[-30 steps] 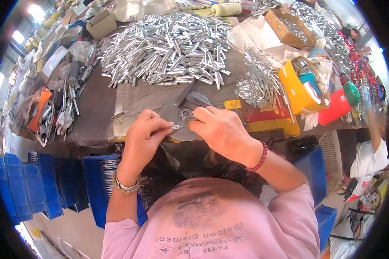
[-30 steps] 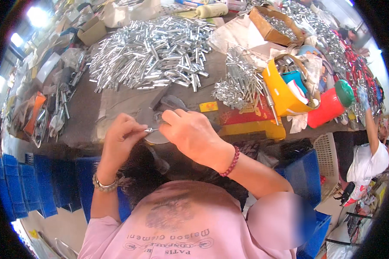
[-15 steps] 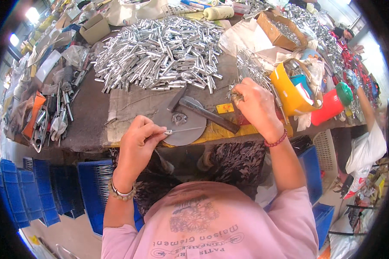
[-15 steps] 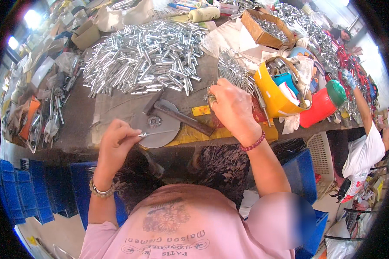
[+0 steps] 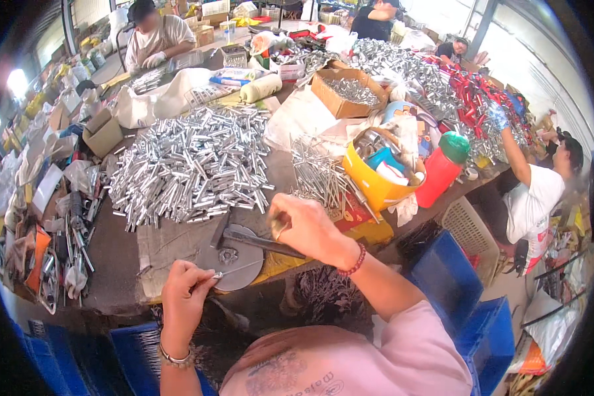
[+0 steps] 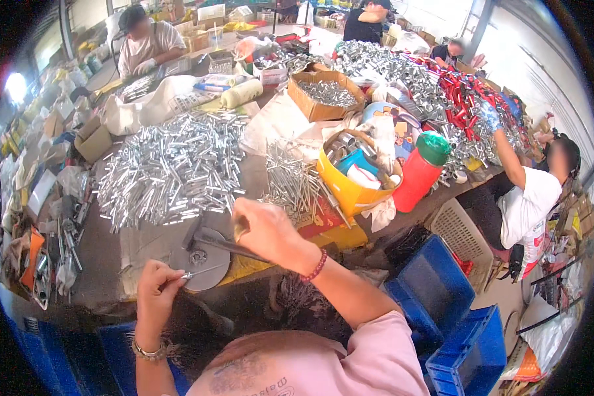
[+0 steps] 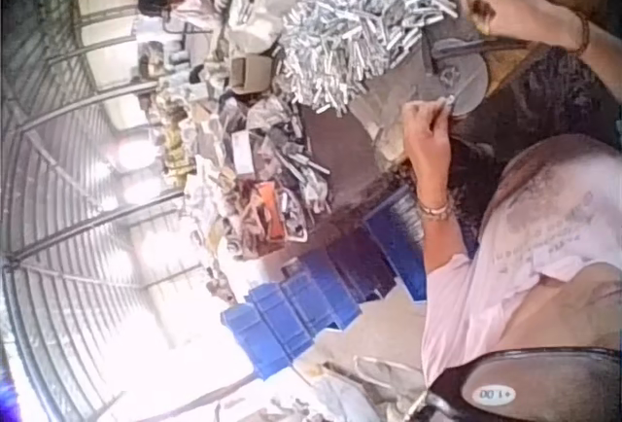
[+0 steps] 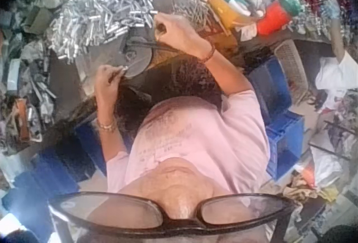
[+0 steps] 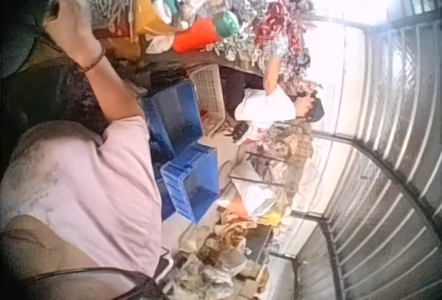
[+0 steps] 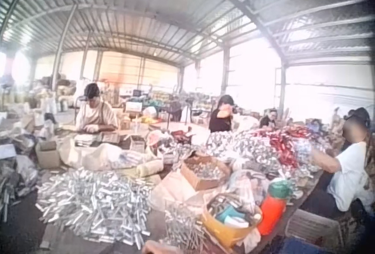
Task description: The person assembles metal components by fitting pins into metal sleeves on a round metal plate, hammering them with a hammer, and placing the assembled pieces into a blue plastic container.
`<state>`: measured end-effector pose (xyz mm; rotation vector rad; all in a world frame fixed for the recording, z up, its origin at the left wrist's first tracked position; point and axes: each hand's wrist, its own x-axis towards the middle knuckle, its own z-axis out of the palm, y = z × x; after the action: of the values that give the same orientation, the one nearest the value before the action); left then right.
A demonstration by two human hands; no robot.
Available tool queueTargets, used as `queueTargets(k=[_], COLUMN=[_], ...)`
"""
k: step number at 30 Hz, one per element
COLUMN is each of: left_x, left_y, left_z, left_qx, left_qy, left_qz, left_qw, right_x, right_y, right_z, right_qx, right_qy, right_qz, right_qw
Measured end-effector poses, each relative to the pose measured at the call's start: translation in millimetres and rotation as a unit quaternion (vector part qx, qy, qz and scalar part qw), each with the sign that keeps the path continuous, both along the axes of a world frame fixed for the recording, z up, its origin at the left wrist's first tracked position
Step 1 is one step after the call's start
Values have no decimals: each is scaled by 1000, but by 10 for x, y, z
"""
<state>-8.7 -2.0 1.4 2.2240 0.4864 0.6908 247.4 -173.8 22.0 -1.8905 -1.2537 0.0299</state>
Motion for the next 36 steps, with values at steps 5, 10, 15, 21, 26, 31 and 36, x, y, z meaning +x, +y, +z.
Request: queueTargets(k=[5,10,15,21,26,31,36], left_x=[30,12,20,8,15,23,40], left_y=[43,51,64,45,1,21,0], left_z=[-19,-20,-67,-76,11,-2,12], left_qx=[25,66,87,65,72,82,90], left_qy=[22,12,-2,-34,-11,-9,-9], left_qz=[-4,-9,-2,-29,-17,-20,-15], left_qw=[999,998,996,997,997,996,996], right_x=[-371,-742,-940,-944,-947,-953,-941], right_y=[230,428,576,509,486,454,410], right_z=[-62,-136,-158,-288,-335,-326,-292], right_qx=[65,35,68,78,99,111,89], right_qy=[-30,-122,-48,-35,-59,-95,-113], right_qz=[108,192,192,157,154,149,144], right_qw=[992,973,978,984,981,978,979])
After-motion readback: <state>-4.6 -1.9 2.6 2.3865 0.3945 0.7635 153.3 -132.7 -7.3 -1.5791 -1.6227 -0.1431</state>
